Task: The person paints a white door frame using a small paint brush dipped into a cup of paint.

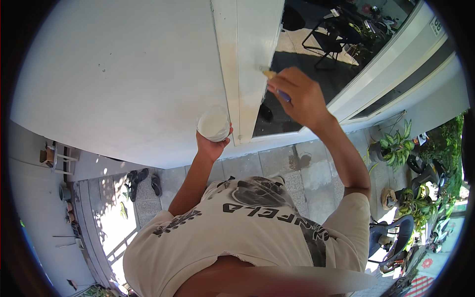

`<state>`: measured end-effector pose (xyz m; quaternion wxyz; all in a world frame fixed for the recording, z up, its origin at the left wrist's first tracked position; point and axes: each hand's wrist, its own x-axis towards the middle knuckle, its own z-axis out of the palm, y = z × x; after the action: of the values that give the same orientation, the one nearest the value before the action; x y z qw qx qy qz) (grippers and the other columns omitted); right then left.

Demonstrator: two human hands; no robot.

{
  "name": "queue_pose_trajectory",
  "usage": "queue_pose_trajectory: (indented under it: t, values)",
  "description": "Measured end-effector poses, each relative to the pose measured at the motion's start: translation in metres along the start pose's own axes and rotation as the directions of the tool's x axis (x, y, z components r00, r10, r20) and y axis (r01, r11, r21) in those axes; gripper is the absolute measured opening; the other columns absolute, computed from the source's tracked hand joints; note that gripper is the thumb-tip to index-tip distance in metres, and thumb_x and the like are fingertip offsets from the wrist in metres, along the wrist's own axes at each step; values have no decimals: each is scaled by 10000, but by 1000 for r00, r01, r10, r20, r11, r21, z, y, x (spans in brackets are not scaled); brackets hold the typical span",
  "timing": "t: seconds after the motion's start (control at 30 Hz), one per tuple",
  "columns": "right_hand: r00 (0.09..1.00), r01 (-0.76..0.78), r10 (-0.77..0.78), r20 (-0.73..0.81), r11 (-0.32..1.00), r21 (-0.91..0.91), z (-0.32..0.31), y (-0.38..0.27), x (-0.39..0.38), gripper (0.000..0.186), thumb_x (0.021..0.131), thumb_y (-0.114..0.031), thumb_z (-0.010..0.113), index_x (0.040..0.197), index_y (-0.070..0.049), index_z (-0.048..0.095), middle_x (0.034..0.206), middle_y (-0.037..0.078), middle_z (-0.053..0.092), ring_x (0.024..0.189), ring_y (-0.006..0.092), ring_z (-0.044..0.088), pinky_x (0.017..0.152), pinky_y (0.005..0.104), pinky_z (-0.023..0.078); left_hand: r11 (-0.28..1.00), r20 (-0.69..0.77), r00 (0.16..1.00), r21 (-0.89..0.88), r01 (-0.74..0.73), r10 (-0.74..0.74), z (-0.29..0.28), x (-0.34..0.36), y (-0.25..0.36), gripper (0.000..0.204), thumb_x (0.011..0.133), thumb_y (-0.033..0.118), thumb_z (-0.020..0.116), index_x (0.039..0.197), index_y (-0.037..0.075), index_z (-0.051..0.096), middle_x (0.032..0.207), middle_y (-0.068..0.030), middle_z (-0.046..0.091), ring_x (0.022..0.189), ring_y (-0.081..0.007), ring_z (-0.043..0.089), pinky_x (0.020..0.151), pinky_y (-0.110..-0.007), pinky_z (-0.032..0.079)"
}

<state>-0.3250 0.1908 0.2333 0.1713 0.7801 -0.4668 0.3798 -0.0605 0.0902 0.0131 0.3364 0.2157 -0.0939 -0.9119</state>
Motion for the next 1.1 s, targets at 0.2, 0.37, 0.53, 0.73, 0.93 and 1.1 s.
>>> queue_pose_trajectory:
  t: [0.2,0.37,0.53,0.73,0.93,1.1]
  values:
    - [886,301,-388,-254,898,-321,-31,10,38,356,681,5,779,1026,-55,713,999,77,680,856,252,664,692,319,573,1000,35,999,15,-13,12,3,1,2,596,944,565,484,1271,78,586,1181,-211,651,1020,-345,674,636,-369,590]
    - [965,211,-243,-97,941,-263,37,10,-35,428,611,47,746,1034,-4,704,1093,125,662,915,277,656,682,331,588,1000,52,999,2,-10,9,2,-4,0,604,943,576,480,1269,79,586,1183,-207,649,1030,-342,668,641,-369,584]
    - [996,68,-74,-57,992,-103,92,3,-106,426,614,90,745,1030,17,696,1086,151,663,903,294,652,698,344,594,1000,21,1000,8,-17,17,-6,-10,-1,626,942,600,469,1278,83,582,1197,-205,649,1030,-338,669,647,-361,583]
    - [969,-161,147,196,985,58,133,-2,-154,359,688,85,743,1028,-10,679,1031,102,649,938,261,645,697,346,579,1000,31,999,9,-21,21,-5,-12,-1,621,940,600,471,1279,92,582,1202,-203,650,1035,-334,668,661,-361,580]
    - [996,-94,94,11,995,20,71,7,-84,276,737,72,761,990,-21,699,1005,98,660,890,265,666,697,347,575,1000,18,1000,21,-16,16,-6,-7,-2,613,936,593,483,1273,92,586,1195,-200,650,1042,-335,666,661,-358,585]
    - [979,49,-72,-192,992,-118,38,-4,-57,333,714,108,761,1023,-5,709,1055,150,670,885,303,671,706,374,577,999,5,1000,28,-24,24,-8,-8,-2,615,930,595,488,1264,89,591,1192,-199,650,1046,-335,663,658,-357,582]
